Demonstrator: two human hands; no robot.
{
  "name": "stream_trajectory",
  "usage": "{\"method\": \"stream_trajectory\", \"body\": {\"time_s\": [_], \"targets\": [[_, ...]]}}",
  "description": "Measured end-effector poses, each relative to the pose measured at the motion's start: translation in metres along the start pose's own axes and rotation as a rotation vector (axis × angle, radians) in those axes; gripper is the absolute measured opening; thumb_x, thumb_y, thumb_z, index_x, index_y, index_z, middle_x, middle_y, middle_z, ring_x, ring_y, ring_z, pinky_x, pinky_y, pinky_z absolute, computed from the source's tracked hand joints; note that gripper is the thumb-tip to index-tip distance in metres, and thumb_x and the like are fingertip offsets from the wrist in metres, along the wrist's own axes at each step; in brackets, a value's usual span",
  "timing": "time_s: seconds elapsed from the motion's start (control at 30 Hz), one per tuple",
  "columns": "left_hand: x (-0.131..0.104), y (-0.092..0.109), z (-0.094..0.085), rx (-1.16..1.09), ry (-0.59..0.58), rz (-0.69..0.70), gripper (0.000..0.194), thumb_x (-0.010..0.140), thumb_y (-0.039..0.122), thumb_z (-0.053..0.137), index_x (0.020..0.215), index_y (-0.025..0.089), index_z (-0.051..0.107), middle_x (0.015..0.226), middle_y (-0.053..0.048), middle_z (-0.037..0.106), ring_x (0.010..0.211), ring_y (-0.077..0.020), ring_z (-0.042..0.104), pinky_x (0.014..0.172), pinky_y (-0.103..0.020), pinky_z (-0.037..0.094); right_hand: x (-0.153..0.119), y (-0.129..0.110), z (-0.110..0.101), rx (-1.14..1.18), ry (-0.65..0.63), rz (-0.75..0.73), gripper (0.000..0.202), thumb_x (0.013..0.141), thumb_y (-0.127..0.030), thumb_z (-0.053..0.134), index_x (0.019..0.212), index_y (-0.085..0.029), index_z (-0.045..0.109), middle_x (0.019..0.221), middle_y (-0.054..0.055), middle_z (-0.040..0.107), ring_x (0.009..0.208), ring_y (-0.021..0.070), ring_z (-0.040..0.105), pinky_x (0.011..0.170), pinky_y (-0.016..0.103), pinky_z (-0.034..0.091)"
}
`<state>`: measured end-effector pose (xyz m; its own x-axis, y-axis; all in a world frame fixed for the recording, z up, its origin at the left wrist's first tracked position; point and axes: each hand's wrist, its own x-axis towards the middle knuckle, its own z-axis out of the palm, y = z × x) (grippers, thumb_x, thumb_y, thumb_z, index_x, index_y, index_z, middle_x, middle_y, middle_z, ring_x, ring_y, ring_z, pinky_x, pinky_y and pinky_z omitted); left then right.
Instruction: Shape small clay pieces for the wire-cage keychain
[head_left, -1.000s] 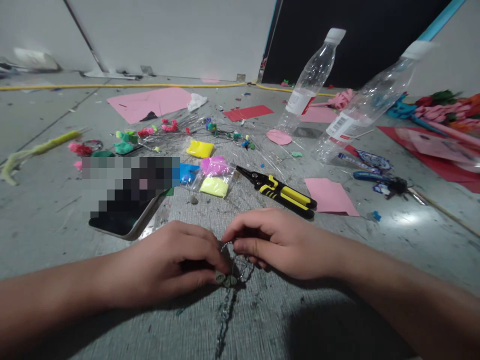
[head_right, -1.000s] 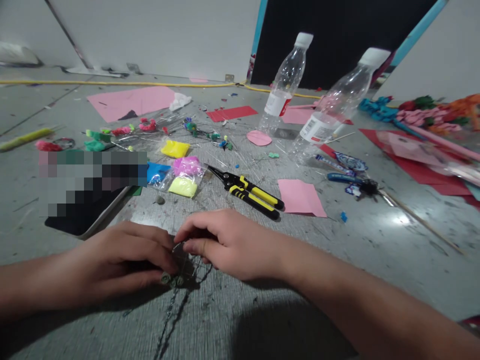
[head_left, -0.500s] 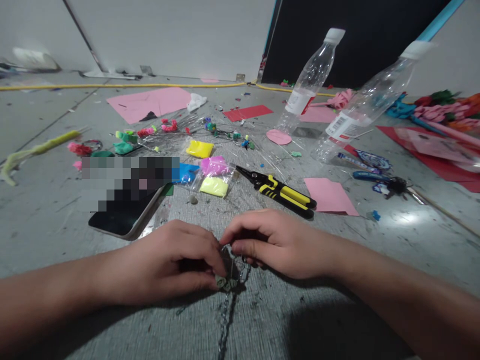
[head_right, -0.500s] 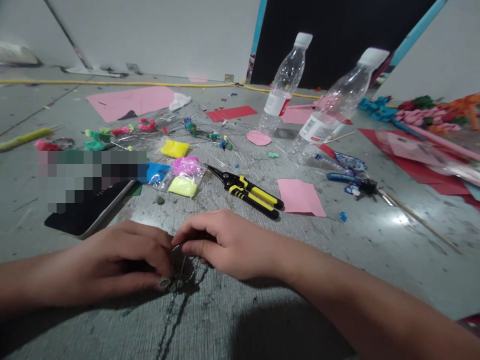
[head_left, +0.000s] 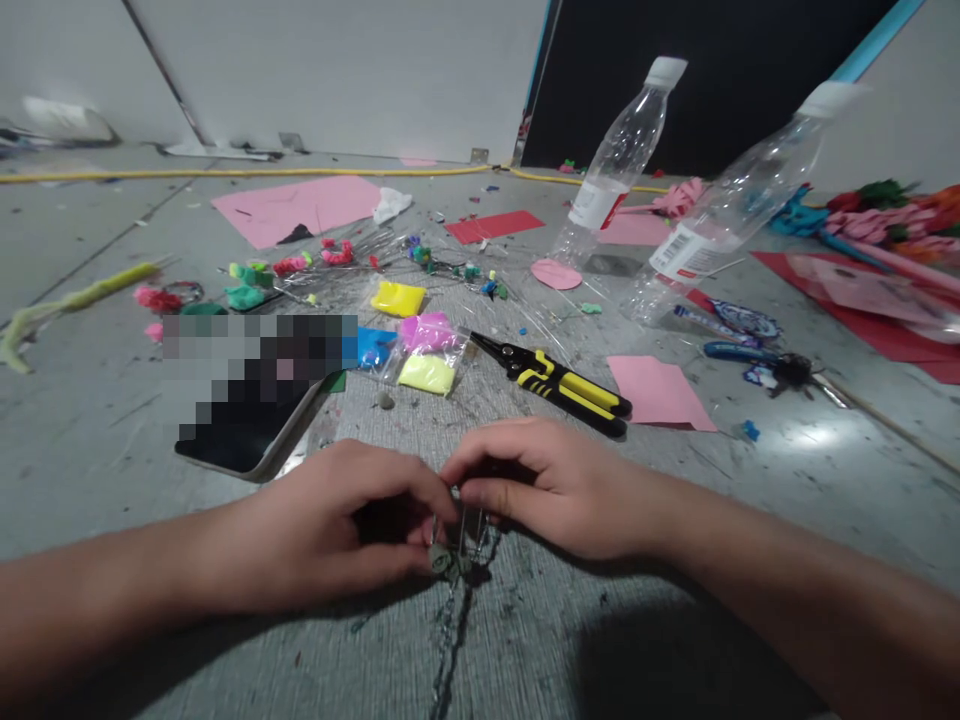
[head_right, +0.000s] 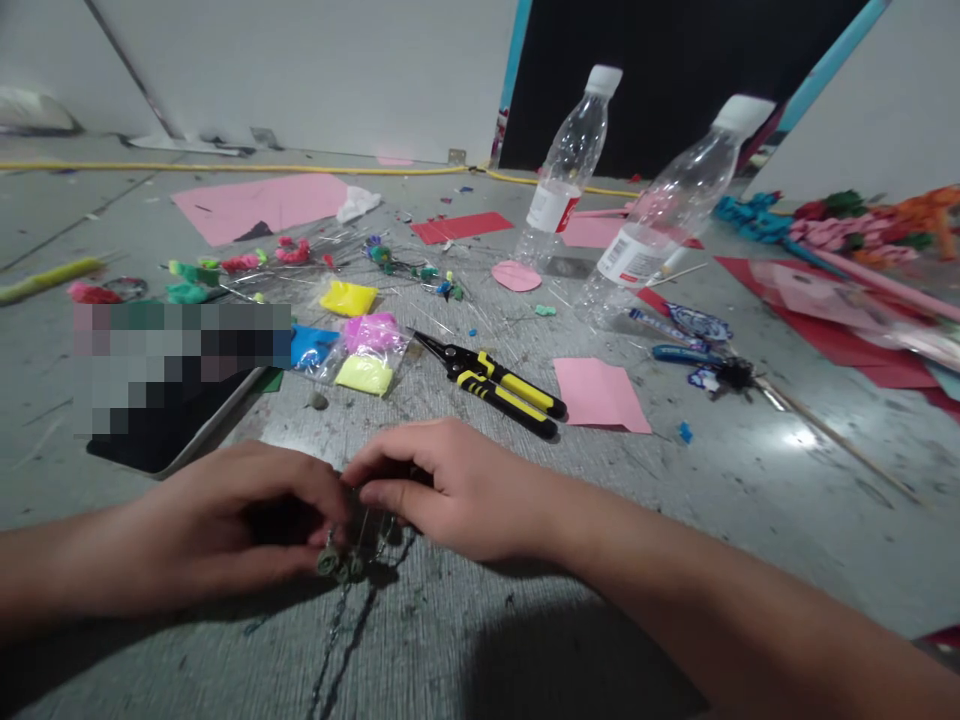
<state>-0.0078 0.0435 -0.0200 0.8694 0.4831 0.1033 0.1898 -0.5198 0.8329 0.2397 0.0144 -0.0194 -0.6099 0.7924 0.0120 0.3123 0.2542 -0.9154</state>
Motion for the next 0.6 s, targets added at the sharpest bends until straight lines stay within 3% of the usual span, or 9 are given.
{"method": "stream_trajectory", "body": {"time_s": [0.1,0.2,0.27,0.4,0.6], "targets": [[0.000,-0.001,-0.001,-0.303,0.036,-0.127,0.018,0.088,0.012,0.079,0.104,0.018,0.072,0.084,-0.003,0.078,0.074,-0.0155,0.075,0.066,-0.023,0.061,-0.001,0.001,0.002,0.040,0.066,0.047,0.009,0.099,-0.015,0.065,0.099,-0.018,0.073,0.088,0.002,0.074,0.077,0.0139,0.064,0.074,0.028,0.052],[0.001,-0.003,-0.004,-0.471,0.061,-0.167,0.022,0.088,0.004,0.076,0.103,0.018,0.073,0.086,-0.001,0.079,0.079,-0.0132,0.077,0.071,-0.021,0.062,-0.003,0.002,0.006,0.206,0.114,0.160,0.005,0.099,-0.020,0.064,0.102,-0.019,0.069,0.072,-0.004,0.061,0.059,0.0100,0.056,0.056,0.024,0.046],[0.002,-0.004,-0.006,-0.483,0.063,-0.179,0.022,0.088,0.001,0.075,0.100,0.019,0.075,0.087,-0.001,0.081,0.080,-0.0122,0.078,0.072,-0.019,0.062,-0.004,0.002,0.009,0.332,0.106,0.212,0.011,0.097,-0.026,0.071,0.103,-0.019,0.066,0.069,-0.007,0.057,0.052,0.0086,0.053,0.049,0.022,0.041],[0.005,-0.004,-0.006,-0.447,0.054,-0.181,0.017,0.087,0.001,0.077,0.092,0.017,0.077,0.083,-0.001,0.081,0.076,-0.0133,0.077,0.071,-0.020,0.062,-0.003,-0.001,0.013,0.434,0.095,0.221,0.033,0.083,-0.032,0.091,0.095,-0.019,0.063,0.070,-0.007,0.058,0.055,0.0079,0.055,0.049,0.020,0.041],[0.005,-0.002,-0.005,-0.485,0.052,-0.209,0.018,0.086,0.003,0.079,0.096,0.017,0.076,0.085,-0.002,0.081,0.076,-0.0131,0.077,0.070,-0.020,0.062,-0.002,-0.002,0.016,0.492,0.061,0.278,0.039,0.081,-0.032,0.093,0.091,-0.021,0.058,0.065,-0.010,0.056,0.051,0.0065,0.053,0.046,0.017,0.042]]}}
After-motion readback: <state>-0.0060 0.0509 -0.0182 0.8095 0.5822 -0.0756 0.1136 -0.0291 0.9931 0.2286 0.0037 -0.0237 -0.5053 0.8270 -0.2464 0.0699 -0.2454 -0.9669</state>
